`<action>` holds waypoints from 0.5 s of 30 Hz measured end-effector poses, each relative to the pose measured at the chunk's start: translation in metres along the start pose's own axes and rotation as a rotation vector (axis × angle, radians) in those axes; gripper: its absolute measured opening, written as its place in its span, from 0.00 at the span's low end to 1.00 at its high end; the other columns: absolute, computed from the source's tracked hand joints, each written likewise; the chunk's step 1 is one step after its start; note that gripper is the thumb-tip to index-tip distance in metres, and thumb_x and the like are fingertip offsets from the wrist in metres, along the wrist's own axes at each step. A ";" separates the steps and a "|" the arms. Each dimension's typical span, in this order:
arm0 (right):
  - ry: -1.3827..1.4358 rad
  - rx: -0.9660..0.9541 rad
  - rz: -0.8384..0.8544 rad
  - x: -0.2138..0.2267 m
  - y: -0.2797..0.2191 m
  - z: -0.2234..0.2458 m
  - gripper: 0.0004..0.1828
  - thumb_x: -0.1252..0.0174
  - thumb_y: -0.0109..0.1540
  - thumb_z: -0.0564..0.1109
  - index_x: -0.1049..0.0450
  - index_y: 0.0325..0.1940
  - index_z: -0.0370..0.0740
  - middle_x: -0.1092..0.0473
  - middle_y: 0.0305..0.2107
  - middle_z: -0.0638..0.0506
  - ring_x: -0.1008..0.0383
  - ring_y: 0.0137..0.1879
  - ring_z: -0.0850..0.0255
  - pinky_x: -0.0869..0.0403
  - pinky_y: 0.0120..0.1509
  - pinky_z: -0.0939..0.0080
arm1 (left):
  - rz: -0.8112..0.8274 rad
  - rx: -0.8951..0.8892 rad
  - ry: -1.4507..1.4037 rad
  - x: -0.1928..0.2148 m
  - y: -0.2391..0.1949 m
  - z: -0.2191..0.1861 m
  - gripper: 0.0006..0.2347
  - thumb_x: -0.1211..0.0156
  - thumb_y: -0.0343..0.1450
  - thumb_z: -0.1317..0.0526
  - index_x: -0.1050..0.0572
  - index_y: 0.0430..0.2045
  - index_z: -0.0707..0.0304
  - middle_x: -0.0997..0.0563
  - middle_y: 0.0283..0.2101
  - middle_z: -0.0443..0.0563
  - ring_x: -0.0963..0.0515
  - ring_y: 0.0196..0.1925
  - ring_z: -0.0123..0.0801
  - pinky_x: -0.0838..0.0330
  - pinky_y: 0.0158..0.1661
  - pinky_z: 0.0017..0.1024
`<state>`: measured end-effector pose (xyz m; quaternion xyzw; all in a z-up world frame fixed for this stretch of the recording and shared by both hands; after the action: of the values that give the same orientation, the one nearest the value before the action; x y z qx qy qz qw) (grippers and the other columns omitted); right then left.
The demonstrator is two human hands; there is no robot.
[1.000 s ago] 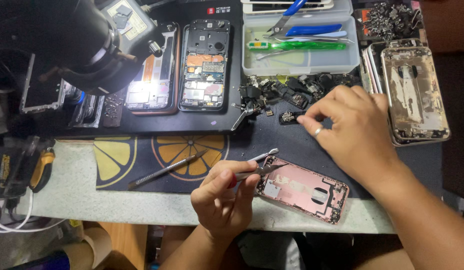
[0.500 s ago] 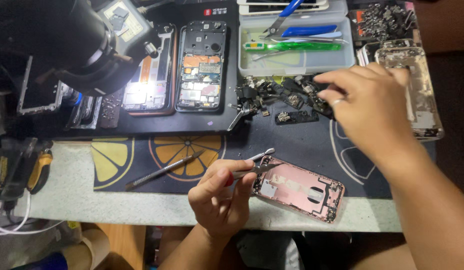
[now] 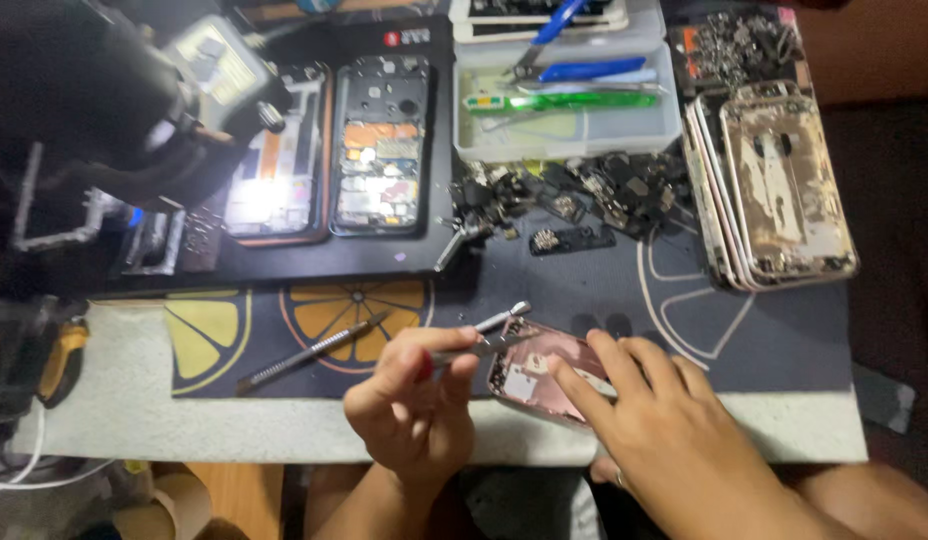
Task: The person disassembles a pink smartphone using a precision knife, tweezers, and a screwdriver. They remove small internal components and place them on the work mat. The person continues to pry and unscrew parts of the phone's frame.
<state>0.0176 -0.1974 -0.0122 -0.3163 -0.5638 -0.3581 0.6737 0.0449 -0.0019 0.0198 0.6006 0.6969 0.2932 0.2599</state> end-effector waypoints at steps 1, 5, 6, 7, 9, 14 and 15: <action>0.015 -0.021 0.057 -0.003 -0.002 -0.003 0.55 0.28 0.42 0.60 0.36 0.72 0.47 0.38 0.63 0.39 0.36 0.65 0.43 0.33 0.64 0.43 | -0.014 -0.005 0.017 0.000 -0.002 0.001 0.22 0.41 0.75 0.76 0.41 0.60 0.61 0.21 0.45 0.72 0.18 0.43 0.44 0.22 0.43 0.30; 0.208 -0.034 0.122 0.001 0.000 -0.012 0.51 0.29 0.47 0.56 0.35 0.74 0.50 0.39 0.61 0.40 0.36 0.65 0.43 0.32 0.65 0.45 | -0.008 0.003 -0.038 0.001 -0.003 0.005 0.22 0.42 0.76 0.76 0.42 0.61 0.61 0.21 0.46 0.72 0.17 0.44 0.44 0.20 0.44 0.31; 0.226 -0.051 0.163 0.000 -0.001 -0.016 0.50 0.29 0.48 0.54 0.35 0.75 0.53 0.39 0.60 0.42 0.36 0.65 0.44 0.32 0.66 0.45 | -0.004 -0.006 -0.027 0.001 -0.002 0.005 0.22 0.42 0.76 0.76 0.42 0.62 0.60 0.21 0.46 0.71 0.17 0.43 0.43 0.20 0.44 0.32; 0.248 -0.068 0.210 -0.001 -0.004 -0.019 0.49 0.30 0.50 0.52 0.35 0.76 0.55 0.39 0.59 0.45 0.36 0.65 0.45 0.32 0.67 0.46 | 0.001 -0.008 -0.014 0.001 -0.003 0.003 0.22 0.42 0.76 0.76 0.43 0.62 0.60 0.21 0.46 0.71 0.17 0.42 0.42 0.20 0.44 0.32; 0.404 -0.067 0.183 0.003 -0.009 -0.023 0.44 0.32 0.50 0.48 0.32 0.72 0.49 0.37 0.61 0.44 0.36 0.65 0.46 0.32 0.64 0.48 | 0.047 -0.039 0.036 -0.001 -0.004 -0.006 0.23 0.42 0.76 0.75 0.43 0.63 0.58 0.20 0.46 0.69 0.16 0.44 0.44 0.18 0.45 0.34; 0.499 -0.046 0.056 0.018 -0.011 -0.033 0.34 0.38 0.56 0.43 0.30 0.67 0.41 0.29 0.60 0.45 0.31 0.65 0.50 0.31 0.65 0.52 | 0.236 -0.224 0.123 -0.016 0.003 -0.026 0.24 0.38 0.72 0.78 0.41 0.58 0.63 0.20 0.44 0.68 0.13 0.45 0.54 0.14 0.46 0.45; 0.508 -0.073 0.079 0.018 -0.011 -0.033 0.35 0.39 0.55 0.42 0.30 0.68 0.41 0.28 0.60 0.46 0.30 0.64 0.52 0.30 0.65 0.53 | 0.284 -0.277 0.144 -0.020 0.003 -0.030 0.23 0.36 0.71 0.79 0.41 0.56 0.64 0.20 0.45 0.67 0.13 0.45 0.55 0.14 0.47 0.47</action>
<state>0.0277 -0.2336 0.0005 -0.2619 -0.3507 -0.4196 0.7952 0.0285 -0.0238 0.0430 0.6289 0.5750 0.4623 0.2455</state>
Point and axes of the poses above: each hand's wrist, its own y-axis towards the middle knuckle, its own x-axis out of the back of the hand, z = x × y, the point moved 7 cm from there along y, towards the middle knuckle
